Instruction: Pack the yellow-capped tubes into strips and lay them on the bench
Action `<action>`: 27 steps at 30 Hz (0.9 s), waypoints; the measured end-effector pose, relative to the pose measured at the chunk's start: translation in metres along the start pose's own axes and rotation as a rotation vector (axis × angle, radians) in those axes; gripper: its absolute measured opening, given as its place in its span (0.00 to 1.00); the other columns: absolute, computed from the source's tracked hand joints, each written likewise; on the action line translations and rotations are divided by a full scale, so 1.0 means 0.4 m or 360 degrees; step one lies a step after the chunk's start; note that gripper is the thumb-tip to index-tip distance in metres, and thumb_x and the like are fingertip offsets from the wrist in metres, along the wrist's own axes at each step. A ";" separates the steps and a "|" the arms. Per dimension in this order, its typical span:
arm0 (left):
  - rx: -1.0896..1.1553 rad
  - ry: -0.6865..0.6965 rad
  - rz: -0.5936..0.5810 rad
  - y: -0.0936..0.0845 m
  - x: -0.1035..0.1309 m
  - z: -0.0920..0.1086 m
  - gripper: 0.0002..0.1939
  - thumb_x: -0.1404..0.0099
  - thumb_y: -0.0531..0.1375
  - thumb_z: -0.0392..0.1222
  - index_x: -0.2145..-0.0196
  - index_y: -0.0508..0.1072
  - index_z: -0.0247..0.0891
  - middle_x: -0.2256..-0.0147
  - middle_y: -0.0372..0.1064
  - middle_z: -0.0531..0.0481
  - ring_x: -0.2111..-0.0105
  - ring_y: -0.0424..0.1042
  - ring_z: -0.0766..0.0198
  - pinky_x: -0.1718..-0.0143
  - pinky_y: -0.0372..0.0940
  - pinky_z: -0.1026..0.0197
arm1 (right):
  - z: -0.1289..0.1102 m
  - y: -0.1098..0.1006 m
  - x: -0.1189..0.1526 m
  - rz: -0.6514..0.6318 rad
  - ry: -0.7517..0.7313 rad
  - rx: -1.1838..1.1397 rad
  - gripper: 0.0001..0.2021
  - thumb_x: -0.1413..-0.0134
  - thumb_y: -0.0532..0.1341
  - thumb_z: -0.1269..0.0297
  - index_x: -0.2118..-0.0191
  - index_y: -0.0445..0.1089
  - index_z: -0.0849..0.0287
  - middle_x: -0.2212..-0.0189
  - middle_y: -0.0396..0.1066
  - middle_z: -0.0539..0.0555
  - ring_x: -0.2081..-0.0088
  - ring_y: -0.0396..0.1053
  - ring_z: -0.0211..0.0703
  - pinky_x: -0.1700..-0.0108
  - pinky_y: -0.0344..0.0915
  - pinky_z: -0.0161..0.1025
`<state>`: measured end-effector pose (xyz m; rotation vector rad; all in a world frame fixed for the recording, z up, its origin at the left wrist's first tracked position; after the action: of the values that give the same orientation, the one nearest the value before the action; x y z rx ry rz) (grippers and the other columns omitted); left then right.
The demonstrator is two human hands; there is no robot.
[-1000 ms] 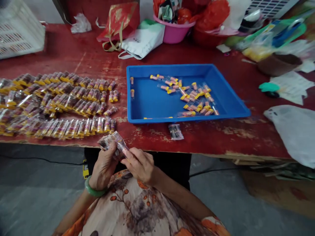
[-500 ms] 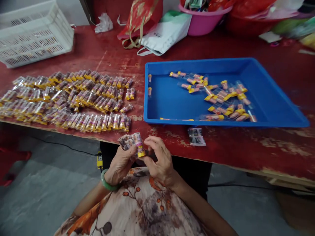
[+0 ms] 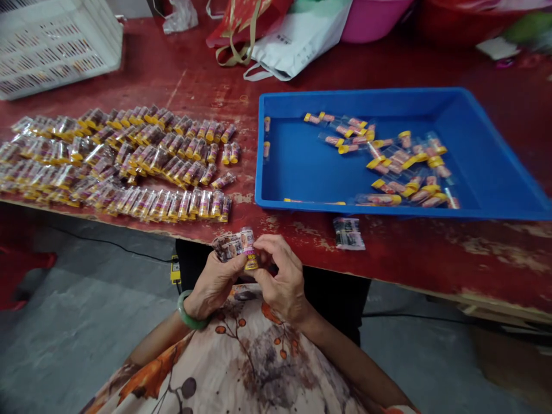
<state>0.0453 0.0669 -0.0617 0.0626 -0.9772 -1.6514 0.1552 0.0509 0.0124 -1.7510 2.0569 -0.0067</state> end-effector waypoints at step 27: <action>-0.0058 0.0073 0.0043 -0.107 0.002 0.077 0.17 0.54 0.73 0.38 0.64 0.78 0.33 0.68 0.75 0.49 0.70 0.71 0.66 0.63 0.64 0.63 | -0.079 0.162 -0.072 -0.0755 -0.0632 0.0543 0.35 0.53 0.66 0.68 0.38 0.56 0.58 0.43 0.63 0.65 0.42 0.61 0.59 0.43 0.62 0.60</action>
<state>-0.0044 0.0832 -0.0680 0.0621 -0.9096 -1.6357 0.0868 0.0825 0.0321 -1.8018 1.2519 -0.1334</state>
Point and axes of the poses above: each hand's wrist, its own x-axis away from the middle knuckle, its own y-axis out of the palm, z = x × y, the point moved 10 cm from there along -x, towards the middle knuckle
